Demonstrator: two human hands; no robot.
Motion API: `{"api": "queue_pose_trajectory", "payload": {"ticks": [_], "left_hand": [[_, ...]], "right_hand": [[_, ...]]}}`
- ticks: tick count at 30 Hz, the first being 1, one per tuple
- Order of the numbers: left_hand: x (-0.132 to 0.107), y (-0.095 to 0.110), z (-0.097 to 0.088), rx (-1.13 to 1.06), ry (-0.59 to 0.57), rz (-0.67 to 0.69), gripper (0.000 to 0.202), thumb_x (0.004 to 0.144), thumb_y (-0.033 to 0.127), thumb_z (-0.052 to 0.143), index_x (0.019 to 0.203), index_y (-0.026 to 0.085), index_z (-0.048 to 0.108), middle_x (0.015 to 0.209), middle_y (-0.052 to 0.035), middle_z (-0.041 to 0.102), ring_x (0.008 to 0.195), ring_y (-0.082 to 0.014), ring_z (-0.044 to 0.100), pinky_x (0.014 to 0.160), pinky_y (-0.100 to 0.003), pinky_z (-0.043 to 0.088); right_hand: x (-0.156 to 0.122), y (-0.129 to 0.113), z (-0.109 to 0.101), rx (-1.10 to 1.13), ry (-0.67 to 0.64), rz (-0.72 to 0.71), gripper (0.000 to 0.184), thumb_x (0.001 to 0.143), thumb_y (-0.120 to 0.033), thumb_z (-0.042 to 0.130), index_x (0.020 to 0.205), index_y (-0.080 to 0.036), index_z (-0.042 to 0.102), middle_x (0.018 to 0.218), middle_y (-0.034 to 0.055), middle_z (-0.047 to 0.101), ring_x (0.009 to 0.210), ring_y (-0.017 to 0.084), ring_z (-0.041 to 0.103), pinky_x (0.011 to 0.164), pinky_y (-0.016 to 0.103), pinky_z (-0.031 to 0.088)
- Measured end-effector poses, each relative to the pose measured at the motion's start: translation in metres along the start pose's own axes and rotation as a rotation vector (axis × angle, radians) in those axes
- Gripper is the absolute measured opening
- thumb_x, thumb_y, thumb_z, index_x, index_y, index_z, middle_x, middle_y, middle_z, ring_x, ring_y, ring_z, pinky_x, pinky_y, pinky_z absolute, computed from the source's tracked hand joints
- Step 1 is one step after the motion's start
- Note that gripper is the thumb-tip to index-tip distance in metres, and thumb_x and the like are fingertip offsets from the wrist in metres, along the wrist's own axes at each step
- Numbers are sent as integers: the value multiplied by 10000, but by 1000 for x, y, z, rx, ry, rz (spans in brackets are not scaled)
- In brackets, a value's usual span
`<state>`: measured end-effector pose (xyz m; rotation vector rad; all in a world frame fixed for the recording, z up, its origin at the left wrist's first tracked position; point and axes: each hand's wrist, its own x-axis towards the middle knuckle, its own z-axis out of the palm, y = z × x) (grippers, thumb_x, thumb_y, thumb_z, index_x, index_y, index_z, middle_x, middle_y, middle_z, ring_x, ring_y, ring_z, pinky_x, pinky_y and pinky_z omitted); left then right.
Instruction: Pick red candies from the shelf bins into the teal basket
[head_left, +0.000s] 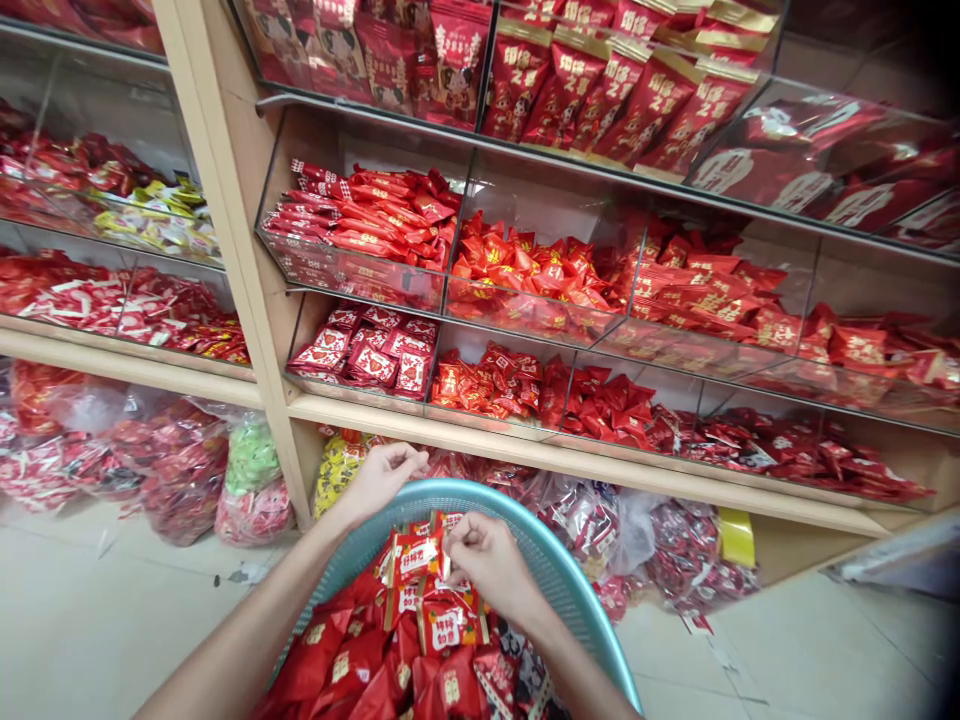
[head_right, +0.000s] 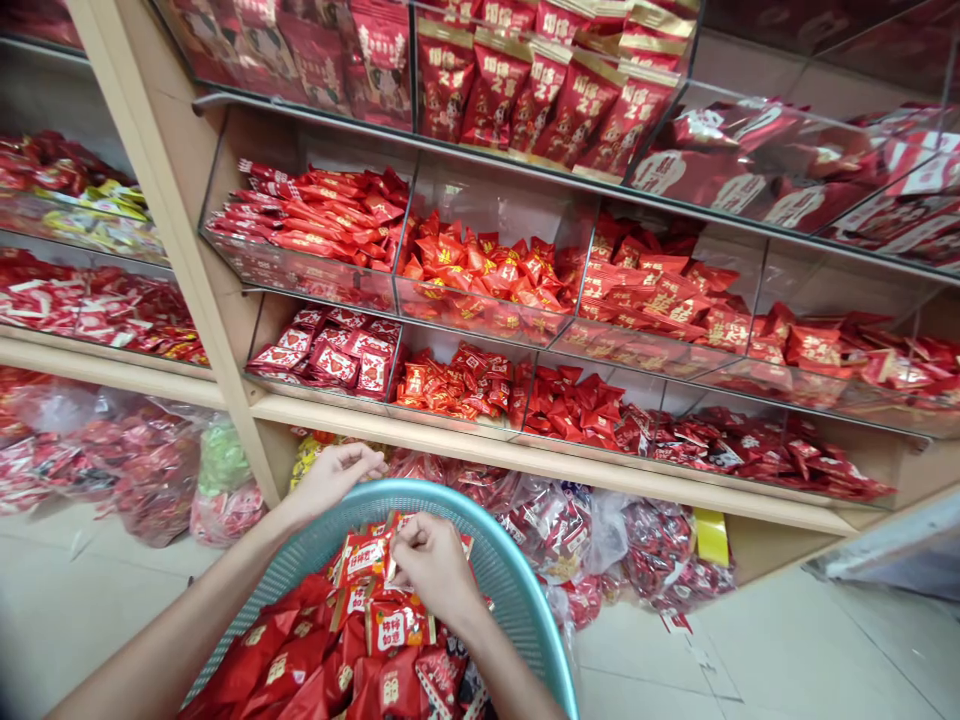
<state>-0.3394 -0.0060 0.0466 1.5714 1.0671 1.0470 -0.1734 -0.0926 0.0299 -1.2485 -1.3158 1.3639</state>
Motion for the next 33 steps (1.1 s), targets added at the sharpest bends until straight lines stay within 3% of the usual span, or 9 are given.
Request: {"api": "queue_pose_trajectory", "payload": {"ticks": [4,7,16,26,29,33], "left_hand": [[-1,-10,3,266,-98,92,343,791,444,522,705,133,638,626,-14,604,572,-128,498,529,-219,330],[-2,-16,3,394,-140,142,365,816,457,481,768,147,667,683,-21,636,616,-143,520,566,-226,340],[0,-20,2,463,-161,122,394,822,484,451,799,154,666,745,-21,662,678,-161,553,618,-232,369],[-1,-18,3,474,-164,119,407,811,487,450,785,145,670,725,-23,658,655,-155,540,611,-226,372],[-2,-16,3,489,-169,123,423,822,486,425,780,140,665,710,-21,651,651,-153,537,601,-224,367],[-2,-16,2,507,-185,130,425,846,475,393,801,153,667,736,-17,656,679,-158,554,621,-227,364]], "right_hand": [[-1,9,8,-147,-4,-17,99,637,-139,498,570,-194,450,507,-59,517,462,120,564,441,210,412],[-2,12,10,-242,-12,-24,97,631,-119,457,575,-198,450,481,-60,511,441,119,552,434,204,375],[-6,16,16,-589,60,-196,147,715,-146,465,583,-197,426,489,-66,430,448,79,378,446,197,242],[-7,14,14,-810,139,-300,246,772,-176,488,568,-195,353,546,-48,449,513,90,394,532,218,254],[-9,6,12,-830,172,-321,283,808,-244,503,563,-195,370,546,-39,472,526,98,421,532,217,259],[-2,-24,-3,-841,274,-383,358,855,-404,477,569,-192,444,535,-26,507,512,107,442,512,216,265]]}}
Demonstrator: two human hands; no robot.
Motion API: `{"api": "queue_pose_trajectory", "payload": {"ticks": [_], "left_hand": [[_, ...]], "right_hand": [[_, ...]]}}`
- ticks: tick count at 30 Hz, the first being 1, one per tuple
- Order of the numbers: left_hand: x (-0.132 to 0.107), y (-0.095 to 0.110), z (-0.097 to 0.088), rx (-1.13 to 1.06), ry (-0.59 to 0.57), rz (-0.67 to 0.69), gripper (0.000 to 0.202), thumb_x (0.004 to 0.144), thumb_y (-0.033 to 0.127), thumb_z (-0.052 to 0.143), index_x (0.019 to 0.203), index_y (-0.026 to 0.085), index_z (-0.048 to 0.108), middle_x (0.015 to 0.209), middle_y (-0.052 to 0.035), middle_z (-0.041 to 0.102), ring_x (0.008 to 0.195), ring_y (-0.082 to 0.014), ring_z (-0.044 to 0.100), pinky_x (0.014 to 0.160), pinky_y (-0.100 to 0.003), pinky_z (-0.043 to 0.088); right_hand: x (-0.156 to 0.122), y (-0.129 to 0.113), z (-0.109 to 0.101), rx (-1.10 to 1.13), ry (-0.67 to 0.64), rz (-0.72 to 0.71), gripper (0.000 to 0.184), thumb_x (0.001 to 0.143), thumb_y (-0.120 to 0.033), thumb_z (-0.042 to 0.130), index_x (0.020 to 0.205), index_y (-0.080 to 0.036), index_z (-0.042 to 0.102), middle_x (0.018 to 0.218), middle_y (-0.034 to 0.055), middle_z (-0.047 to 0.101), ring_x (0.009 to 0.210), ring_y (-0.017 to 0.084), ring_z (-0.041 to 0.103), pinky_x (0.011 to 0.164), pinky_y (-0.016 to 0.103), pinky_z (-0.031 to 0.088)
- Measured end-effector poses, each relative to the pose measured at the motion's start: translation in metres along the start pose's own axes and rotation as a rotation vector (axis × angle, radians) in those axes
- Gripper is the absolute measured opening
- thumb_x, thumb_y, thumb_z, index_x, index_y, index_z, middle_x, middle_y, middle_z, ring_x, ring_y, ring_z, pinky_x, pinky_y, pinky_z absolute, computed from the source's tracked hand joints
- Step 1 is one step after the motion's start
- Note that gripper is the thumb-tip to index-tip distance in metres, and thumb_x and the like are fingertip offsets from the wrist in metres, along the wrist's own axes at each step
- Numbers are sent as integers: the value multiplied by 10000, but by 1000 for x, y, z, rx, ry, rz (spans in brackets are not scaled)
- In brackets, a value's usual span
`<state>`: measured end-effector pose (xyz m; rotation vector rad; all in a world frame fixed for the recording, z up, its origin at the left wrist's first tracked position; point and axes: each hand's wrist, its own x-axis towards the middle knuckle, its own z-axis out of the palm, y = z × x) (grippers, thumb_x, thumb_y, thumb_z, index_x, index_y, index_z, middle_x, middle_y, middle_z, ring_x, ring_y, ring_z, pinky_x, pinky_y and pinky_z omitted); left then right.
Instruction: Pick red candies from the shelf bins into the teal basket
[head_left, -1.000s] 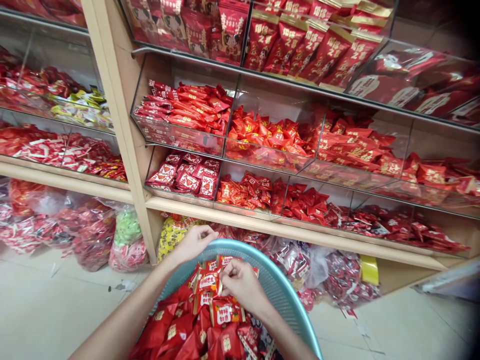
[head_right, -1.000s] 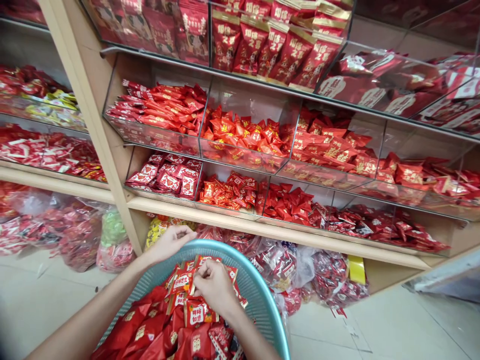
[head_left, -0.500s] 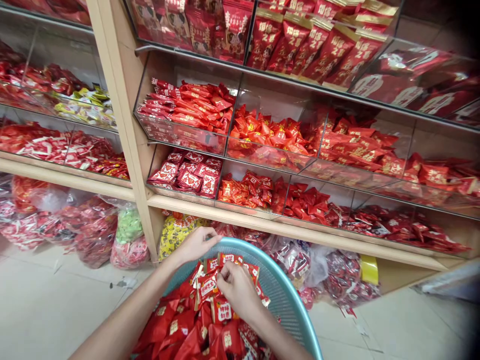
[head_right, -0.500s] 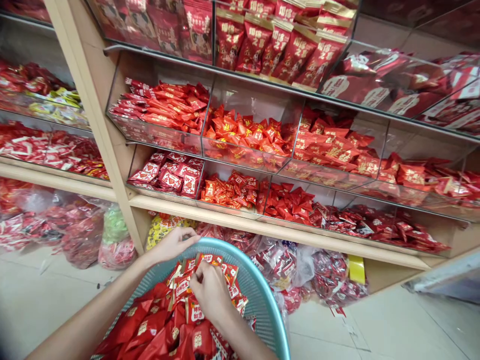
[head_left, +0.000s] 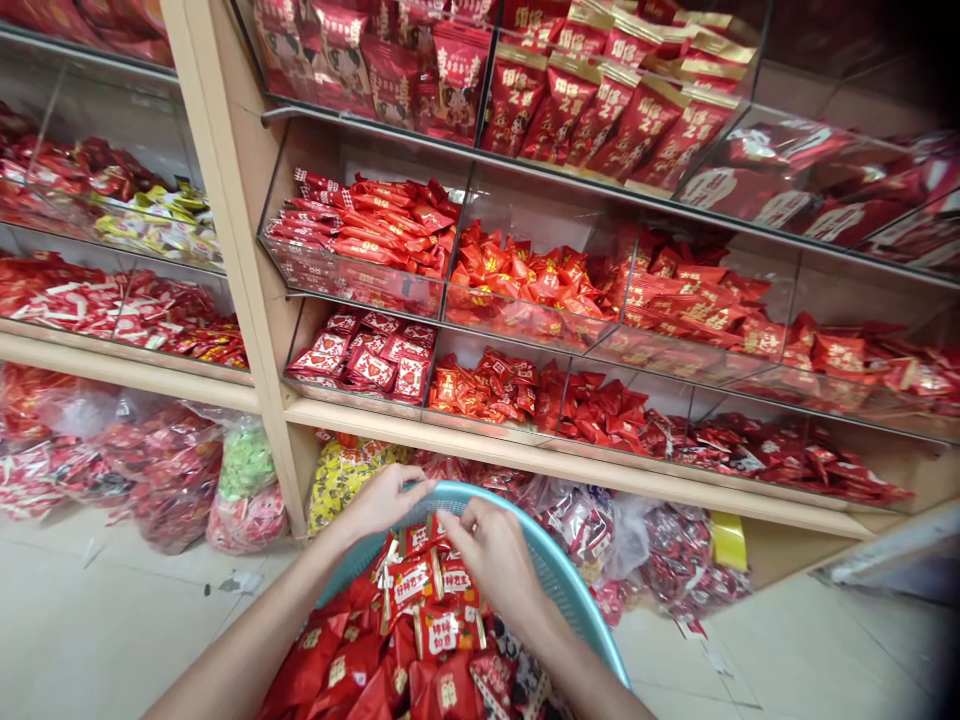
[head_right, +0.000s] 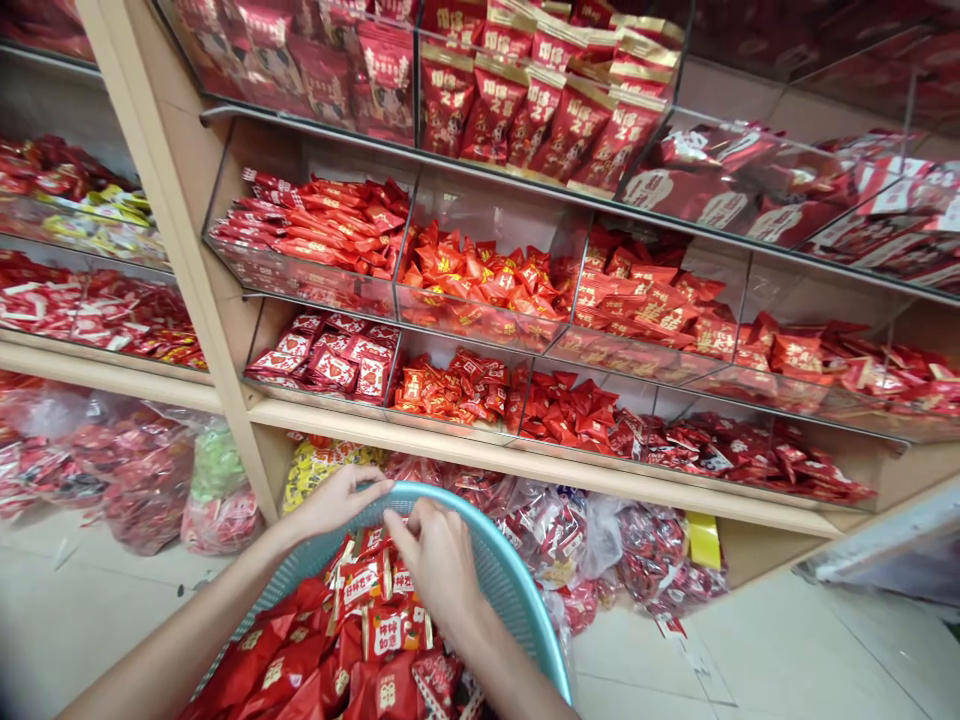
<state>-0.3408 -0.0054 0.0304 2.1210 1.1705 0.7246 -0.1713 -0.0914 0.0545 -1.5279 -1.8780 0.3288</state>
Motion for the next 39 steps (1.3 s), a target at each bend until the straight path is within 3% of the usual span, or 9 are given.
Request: {"api": "queue_pose_trajectory", "payload": {"ticks": [4,7,11,15,23,29,39], "left_hand": [[0,-1,-2,14,-12,-1,435,852,485,384,761,159,657,716,-6,651,669,-154,550,626,-225,358],[-1,0,-3,34,-12,-9,442,852,494,382,725,160,641,688,0,637,654,-151,546,613,-221,351],[-2,2,-3,25,11,-9,443,841,491,393,746,154,665,701,-12,649,654,-154,546,630,-224,367],[-2,3,-3,11,15,-21,439,832,485,404,777,153,686,717,-21,660,665,-158,551,643,-224,381],[-3,3,-4,17,16,-40,421,829,476,413,781,161,689,727,-22,666,674,-158,560,644,-220,384],[-4,3,-5,0,17,-31,405,825,459,420,801,160,692,727,-29,665,669,-160,560,653,-227,392],[-5,4,-5,-21,21,-33,399,816,453,427,785,156,691,711,-32,663,673,-167,562,653,-233,398]], "right_hand": [[48,12,-37,-74,106,-44,342,875,-399,444,610,-190,500,575,-7,565,524,118,491,522,217,304],[89,30,-59,-249,162,-34,199,872,-309,460,740,-188,547,743,28,643,663,148,577,601,224,357],[129,50,-71,-625,39,194,179,878,-303,458,979,-197,562,948,86,652,857,205,619,649,254,397],[153,59,-67,-719,-56,289,220,838,-260,527,1026,-164,591,1032,149,628,961,251,611,709,289,439],[177,66,-54,-786,-177,380,298,784,-157,603,1079,-120,613,1092,174,622,1024,265,599,788,336,479],[179,66,-53,-834,-225,344,269,874,-280,538,1094,-132,582,1110,91,616,993,200,597,836,399,488],[180,64,-54,-872,-289,296,284,874,-304,537,1107,-143,557,1124,79,581,978,196,581,829,407,486]]}}
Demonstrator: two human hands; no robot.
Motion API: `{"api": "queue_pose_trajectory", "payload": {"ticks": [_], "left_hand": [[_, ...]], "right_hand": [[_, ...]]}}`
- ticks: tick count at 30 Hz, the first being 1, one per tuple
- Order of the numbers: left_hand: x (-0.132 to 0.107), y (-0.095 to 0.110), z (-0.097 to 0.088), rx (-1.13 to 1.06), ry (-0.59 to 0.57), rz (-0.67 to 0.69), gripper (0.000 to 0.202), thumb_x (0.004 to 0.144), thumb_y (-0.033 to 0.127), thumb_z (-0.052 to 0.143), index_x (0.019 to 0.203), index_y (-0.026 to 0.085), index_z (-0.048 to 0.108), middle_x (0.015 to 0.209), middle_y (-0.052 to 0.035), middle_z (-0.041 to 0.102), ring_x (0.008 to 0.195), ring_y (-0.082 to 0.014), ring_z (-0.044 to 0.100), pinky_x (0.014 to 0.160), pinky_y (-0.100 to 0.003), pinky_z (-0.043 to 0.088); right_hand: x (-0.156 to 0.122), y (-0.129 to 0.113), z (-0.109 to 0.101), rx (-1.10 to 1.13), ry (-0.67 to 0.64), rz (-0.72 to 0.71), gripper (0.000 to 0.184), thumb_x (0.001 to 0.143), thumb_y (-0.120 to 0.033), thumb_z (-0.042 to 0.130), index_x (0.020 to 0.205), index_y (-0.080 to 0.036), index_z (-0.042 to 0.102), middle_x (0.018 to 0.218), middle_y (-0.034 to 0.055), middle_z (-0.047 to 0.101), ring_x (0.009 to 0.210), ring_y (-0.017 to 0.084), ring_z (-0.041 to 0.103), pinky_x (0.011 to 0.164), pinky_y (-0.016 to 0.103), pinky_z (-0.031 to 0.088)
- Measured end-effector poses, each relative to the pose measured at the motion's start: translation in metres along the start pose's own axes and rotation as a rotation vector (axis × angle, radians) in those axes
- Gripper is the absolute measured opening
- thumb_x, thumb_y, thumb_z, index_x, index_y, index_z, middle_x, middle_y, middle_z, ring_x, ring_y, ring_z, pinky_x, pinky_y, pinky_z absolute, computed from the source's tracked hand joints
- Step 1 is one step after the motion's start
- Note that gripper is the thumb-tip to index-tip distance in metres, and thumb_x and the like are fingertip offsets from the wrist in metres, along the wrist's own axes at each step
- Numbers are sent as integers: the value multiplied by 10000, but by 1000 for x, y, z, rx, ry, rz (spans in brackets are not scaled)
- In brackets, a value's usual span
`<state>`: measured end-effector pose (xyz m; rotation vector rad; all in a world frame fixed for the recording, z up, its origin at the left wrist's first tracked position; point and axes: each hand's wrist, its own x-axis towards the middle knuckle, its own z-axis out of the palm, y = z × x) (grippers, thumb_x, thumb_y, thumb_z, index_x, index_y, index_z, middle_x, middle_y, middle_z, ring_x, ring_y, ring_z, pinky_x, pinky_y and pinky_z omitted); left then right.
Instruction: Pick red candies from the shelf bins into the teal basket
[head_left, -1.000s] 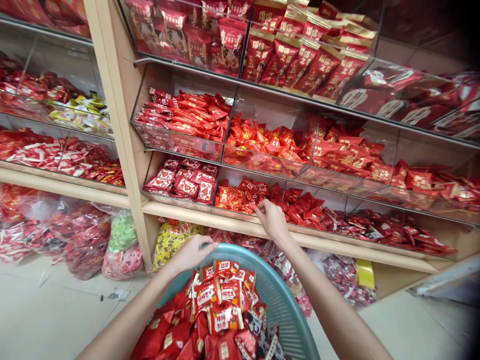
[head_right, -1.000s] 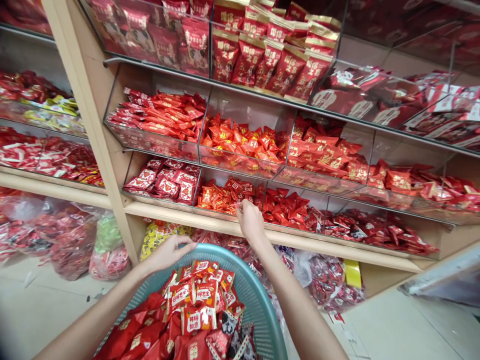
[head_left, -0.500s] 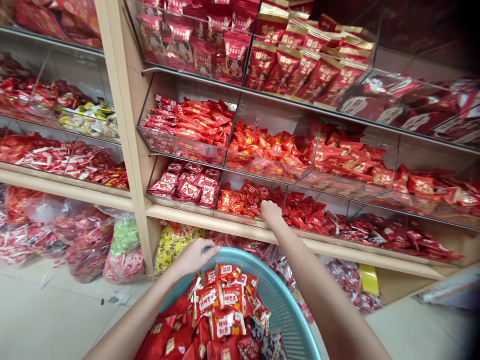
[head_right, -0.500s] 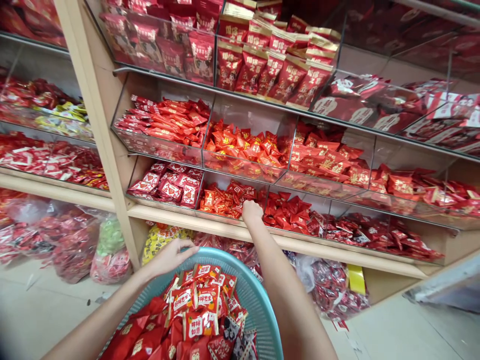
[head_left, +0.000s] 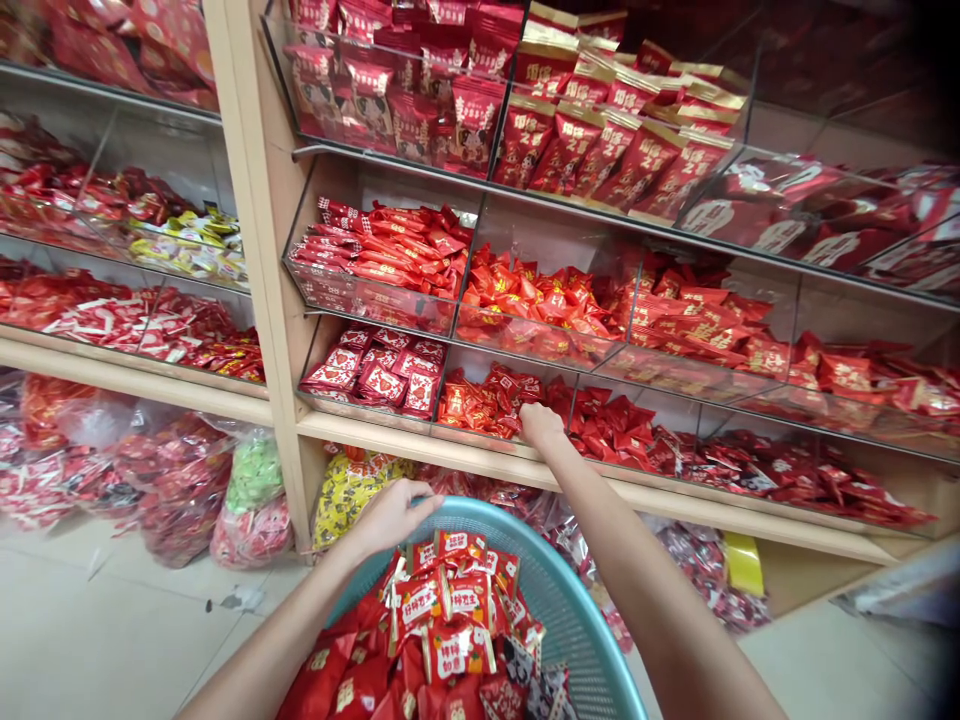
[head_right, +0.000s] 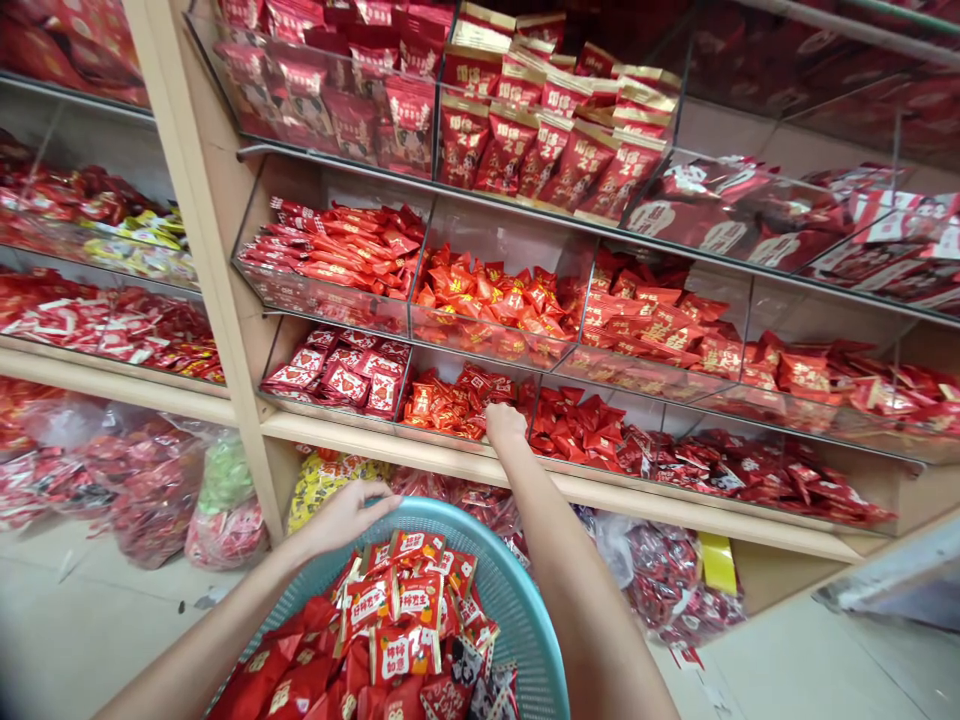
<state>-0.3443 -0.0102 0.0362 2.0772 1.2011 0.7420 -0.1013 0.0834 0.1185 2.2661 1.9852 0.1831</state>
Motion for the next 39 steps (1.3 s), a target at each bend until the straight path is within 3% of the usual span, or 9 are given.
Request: {"api": "queue_pose_trajectory", "payload": {"ticks": [9,16,19,24,27,30,34,36,39], "left_hand": [[1,-4,1,9,7,14,407,826,456,419,784,155,688,719,-31,664,664,-161,557,654,-228,395],[4,-7,2,-4,-8,26,428,829,480,409,757,151,673,713,-21,659,662,-160,549,640,-225,385],[4,-7,2,-4,-22,32,439,839,490,397,740,151,657,711,-16,653,667,-161,550,629,-228,377],[6,-6,3,-47,-37,28,421,840,481,414,744,147,651,721,-19,653,686,-164,560,636,-236,389],[8,-3,3,-190,-6,-9,395,819,477,464,784,131,650,758,-37,665,717,-170,575,654,-242,416],[9,2,-1,-380,71,-37,397,808,477,492,898,123,648,880,-64,686,823,-189,604,745,-267,451],[6,9,-12,-484,67,-47,463,810,494,491,1100,156,621,1145,-65,632,1034,-209,568,928,-314,412],[3,11,-15,-509,22,-66,480,806,504,495,1094,145,631,1126,-71,643,1003,-210,580,917,-316,418],[1,12,-16,-532,-21,-78,423,785,484,542,973,129,674,944,-66,693,823,-176,605,780,-269,450]], "right_hand": [[3,1,-1,13,27,-44,286,874,-309,535,1108,-146,552,1125,76,574,977,198,575,833,416,479],[-15,17,-10,133,180,-77,187,814,-154,528,953,-132,651,1043,173,631,997,269,599,781,334,445],[-27,26,-15,232,242,-93,175,808,-201,507,850,-150,668,952,150,660,924,256,623,724,304,440],[-63,32,-15,491,267,-209,278,862,-301,416,746,-174,635,672,28,666,605,124,604,590,204,423],[-94,26,-5,937,176,-346,304,845,-401,453,723,-162,596,563,-10,615,406,86,468,440,193,367],[-123,14,6,1265,-26,-441,303,798,-445,533,720,-157,588,532,-26,578,374,70,401,385,184,308],[-147,-3,23,1355,-240,-531,296,792,-443,556,740,-156,607,553,-25,593,400,61,409,408,176,312],[-150,-11,32,1376,-310,-548,301,790,-448,559,725,-157,601,543,-27,589,400,60,407,405,174,303],[-150,-19,45,1391,-365,-543,305,786,-453,563,706,-160,585,533,-36,573,399,58,412,401,172,296]]}}
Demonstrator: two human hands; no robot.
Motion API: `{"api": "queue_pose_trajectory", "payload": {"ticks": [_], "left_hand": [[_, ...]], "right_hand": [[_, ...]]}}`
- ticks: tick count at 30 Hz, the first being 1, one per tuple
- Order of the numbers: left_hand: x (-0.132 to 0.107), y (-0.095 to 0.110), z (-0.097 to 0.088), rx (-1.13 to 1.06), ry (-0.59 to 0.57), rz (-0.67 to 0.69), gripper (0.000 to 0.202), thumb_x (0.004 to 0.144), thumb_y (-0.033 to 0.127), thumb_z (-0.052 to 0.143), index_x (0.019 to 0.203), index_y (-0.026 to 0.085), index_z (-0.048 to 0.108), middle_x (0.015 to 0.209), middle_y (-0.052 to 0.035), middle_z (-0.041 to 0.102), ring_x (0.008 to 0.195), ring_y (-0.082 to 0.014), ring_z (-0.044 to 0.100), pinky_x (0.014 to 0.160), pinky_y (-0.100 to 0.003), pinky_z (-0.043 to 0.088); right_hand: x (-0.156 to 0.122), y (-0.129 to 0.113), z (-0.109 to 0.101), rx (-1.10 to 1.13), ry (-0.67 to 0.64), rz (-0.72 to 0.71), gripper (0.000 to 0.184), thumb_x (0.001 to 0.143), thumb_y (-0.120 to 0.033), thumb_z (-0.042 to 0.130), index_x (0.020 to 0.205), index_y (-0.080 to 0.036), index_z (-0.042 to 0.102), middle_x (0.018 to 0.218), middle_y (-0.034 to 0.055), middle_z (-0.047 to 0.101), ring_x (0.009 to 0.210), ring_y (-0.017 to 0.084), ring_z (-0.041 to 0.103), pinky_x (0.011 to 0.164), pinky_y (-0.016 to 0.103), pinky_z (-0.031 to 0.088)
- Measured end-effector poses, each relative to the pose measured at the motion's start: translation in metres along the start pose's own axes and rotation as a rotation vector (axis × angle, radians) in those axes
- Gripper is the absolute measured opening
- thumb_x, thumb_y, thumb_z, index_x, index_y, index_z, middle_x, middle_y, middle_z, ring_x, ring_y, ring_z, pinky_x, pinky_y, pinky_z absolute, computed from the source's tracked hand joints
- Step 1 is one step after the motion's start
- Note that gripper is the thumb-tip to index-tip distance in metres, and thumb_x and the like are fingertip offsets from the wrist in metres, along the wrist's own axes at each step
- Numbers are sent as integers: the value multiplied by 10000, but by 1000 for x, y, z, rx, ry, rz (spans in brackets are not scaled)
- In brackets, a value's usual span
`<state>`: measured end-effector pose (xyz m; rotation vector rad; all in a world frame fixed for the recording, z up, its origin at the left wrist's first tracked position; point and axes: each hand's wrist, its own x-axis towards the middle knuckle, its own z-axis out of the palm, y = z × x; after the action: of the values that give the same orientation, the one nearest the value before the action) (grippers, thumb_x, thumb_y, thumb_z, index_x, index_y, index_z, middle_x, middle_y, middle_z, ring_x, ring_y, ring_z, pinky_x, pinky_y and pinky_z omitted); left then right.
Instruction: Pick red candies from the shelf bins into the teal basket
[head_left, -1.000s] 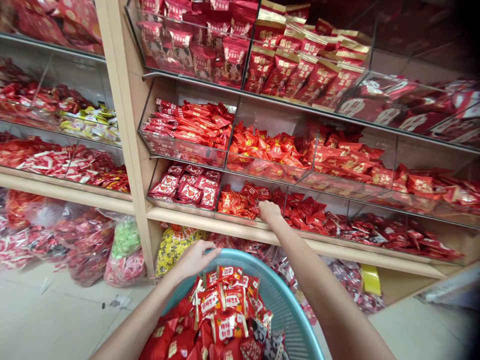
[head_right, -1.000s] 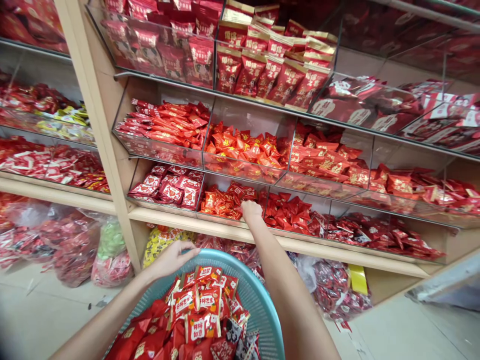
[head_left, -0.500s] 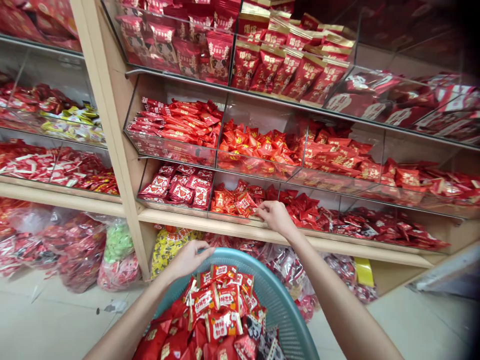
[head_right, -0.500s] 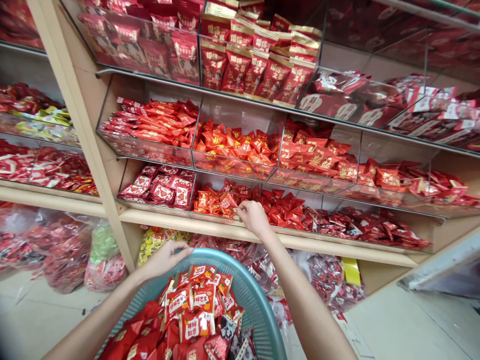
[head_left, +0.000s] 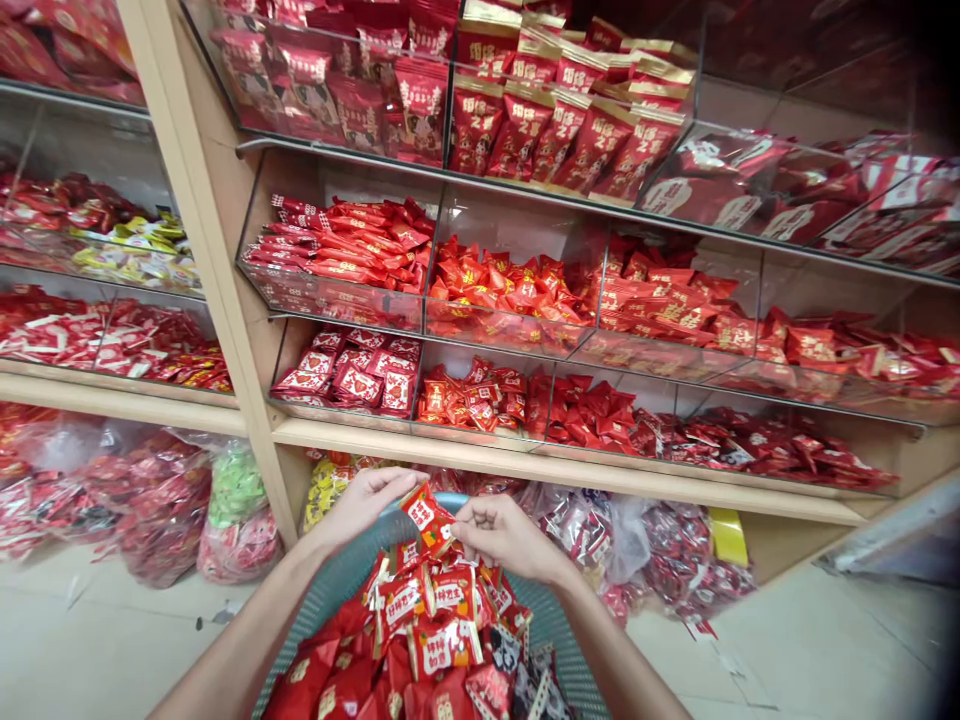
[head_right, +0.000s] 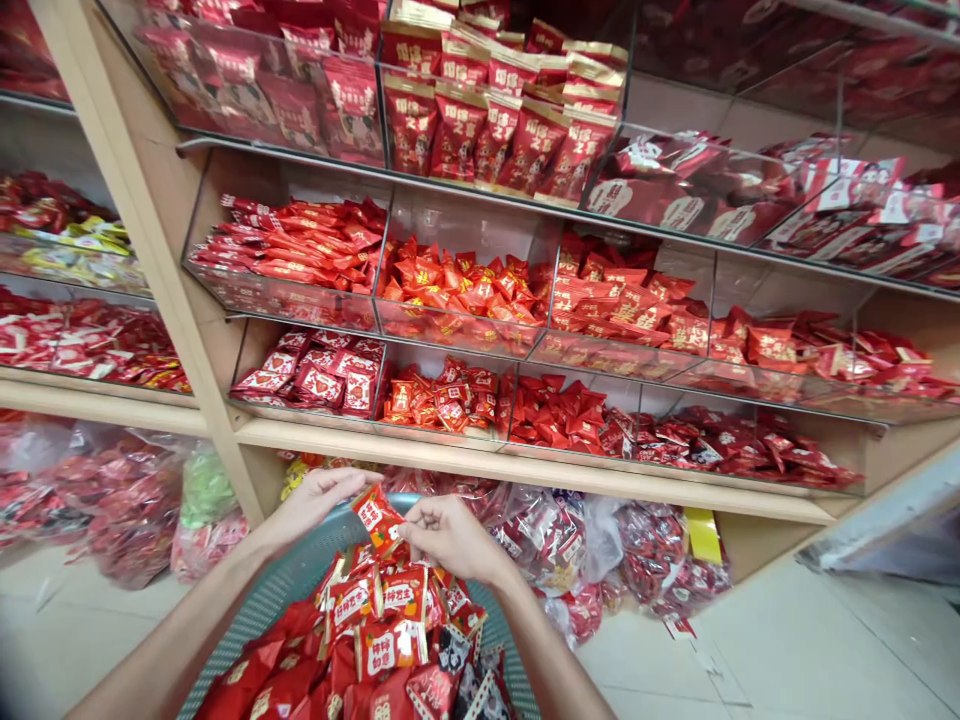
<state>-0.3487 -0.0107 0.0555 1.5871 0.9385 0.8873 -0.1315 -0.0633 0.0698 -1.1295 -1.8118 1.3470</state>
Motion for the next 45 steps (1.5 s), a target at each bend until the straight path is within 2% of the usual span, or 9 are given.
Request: {"api": "queue_pose_trajectory", "payload": {"ticks": [3,5,19,22,27,30,39,43,45], "left_hand": [[0,-3,3,37,17,31,343,753,451,597,748,116,666,699,-24,649,640,-121,537,623,-219,411],[2,-5,6,58,29,47,332,747,437,606,685,112,636,626,0,591,584,-97,480,572,-206,374],[3,1,13,104,127,74,360,747,440,573,587,117,557,540,22,491,520,-79,397,519,-198,339],[-1,4,7,155,4,50,369,742,447,581,586,113,567,529,23,497,515,-77,411,516,-190,334],[-13,9,4,277,-323,-114,362,769,445,536,628,117,596,563,-3,586,414,-70,431,416,-177,302],[-18,6,11,312,-380,-199,376,771,468,504,619,129,564,613,-25,627,376,-73,448,370,-172,297],[-18,-2,31,494,-330,-270,320,750,431,461,586,158,491,535,-14,592,362,-85,429,344,-170,280],[-18,-1,33,516,-321,-267,298,745,414,460,579,167,458,496,6,547,373,-86,410,358,-175,262],[-18,-2,33,529,-317,-268,292,745,409,465,580,168,454,486,14,530,385,-87,411,370,-177,254]], "right_hand": [[2,10,4,21,4,9,298,784,-446,570,699,-161,574,524,-48,554,402,57,418,409,172,304],[1,15,5,34,13,11,293,786,-440,570,700,-160,566,518,-52,545,397,54,415,408,171,303],[-4,19,4,139,110,27,303,800,-448,556,721,-158,522,513,-56,549,360,41,404,373,162,273],[-7,23,0,152,93,61,320,791,-463,562,705,-158,518,498,-57,552,338,33,392,351,155,261],[-15,31,-8,127,-140,254,332,769,-492,575,734,-165,523,434,-58,563,268,40,374,286,145,225],[-17,36,-10,67,-191,301,344,762,-500,573,694,-168,511,417,-62,555,261,46,392,277,147,255],[-19,40,-9,-179,-28,344,279,766,-395,554,598,-182,492,395,-51,539,291,75,442,304,166,289],[-17,12,-21,-369,125,311,331,812,-454,482,607,-194,480,399,-34,541,300,101,454,346,201,327],[-7,-10,-34,-501,245,220,337,846,-455,435,649,-192,508,449,-19,571,354,114,493,410,219,366]]}}
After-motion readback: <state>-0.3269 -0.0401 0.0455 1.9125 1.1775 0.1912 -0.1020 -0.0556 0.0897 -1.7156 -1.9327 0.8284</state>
